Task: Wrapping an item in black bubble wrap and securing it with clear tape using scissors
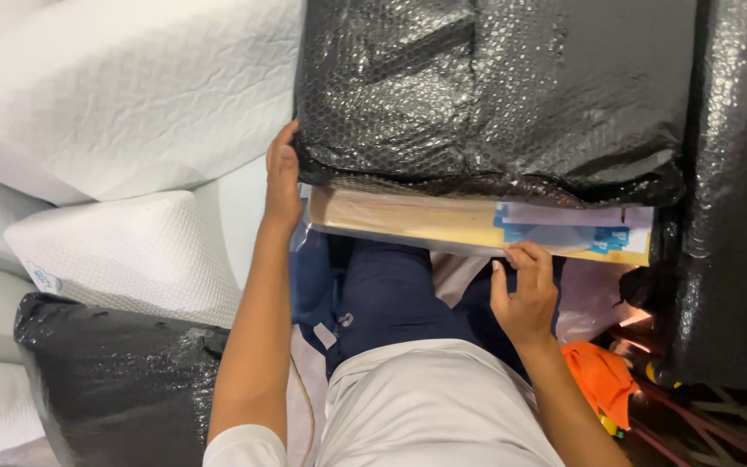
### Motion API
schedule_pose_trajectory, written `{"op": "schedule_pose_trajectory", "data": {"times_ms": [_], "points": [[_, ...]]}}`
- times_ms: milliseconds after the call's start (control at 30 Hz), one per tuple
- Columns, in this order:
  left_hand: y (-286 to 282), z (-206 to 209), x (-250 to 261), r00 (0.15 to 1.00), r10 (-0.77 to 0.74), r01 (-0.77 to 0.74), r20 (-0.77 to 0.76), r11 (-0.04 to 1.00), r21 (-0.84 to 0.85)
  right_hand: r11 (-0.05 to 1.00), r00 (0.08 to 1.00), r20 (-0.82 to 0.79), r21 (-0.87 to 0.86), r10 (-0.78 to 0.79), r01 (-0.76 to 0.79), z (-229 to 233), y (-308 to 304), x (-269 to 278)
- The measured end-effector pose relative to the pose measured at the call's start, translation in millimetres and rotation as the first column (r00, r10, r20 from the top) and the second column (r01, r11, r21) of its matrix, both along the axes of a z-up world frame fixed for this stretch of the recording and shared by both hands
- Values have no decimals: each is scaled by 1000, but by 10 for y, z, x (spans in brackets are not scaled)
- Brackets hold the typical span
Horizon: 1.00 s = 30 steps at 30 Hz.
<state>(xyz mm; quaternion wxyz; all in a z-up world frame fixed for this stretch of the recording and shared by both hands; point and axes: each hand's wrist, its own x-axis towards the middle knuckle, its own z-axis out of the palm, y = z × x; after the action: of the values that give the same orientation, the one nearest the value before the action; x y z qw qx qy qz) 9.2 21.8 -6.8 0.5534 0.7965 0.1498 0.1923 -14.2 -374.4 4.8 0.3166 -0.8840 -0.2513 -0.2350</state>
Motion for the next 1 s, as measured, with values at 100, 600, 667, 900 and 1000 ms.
{"op": "schedule_pose_trajectory", "data": {"times_ms": [100,600,667,900,1000], "points": [[-23,-78,48,999,-6,8,53,999,-37,999,999,5,25,-34,34,126,-115,32],[-126,-156,41,978,132,-180,159,920,347,964,952,154,34,-265,263,84,-827,425],[-209,-107,50,978,99,-165,182,903,397,958,943,168,54,-286,281,53,-890,605],[-256,-102,85,987,-17,-45,163,928,370,842,869,-5,242,-495,482,-225,-834,1301],[-323,-97,110,989,-19,-34,145,936,351,789,808,-1,214,-589,576,-294,-779,1415]]}}
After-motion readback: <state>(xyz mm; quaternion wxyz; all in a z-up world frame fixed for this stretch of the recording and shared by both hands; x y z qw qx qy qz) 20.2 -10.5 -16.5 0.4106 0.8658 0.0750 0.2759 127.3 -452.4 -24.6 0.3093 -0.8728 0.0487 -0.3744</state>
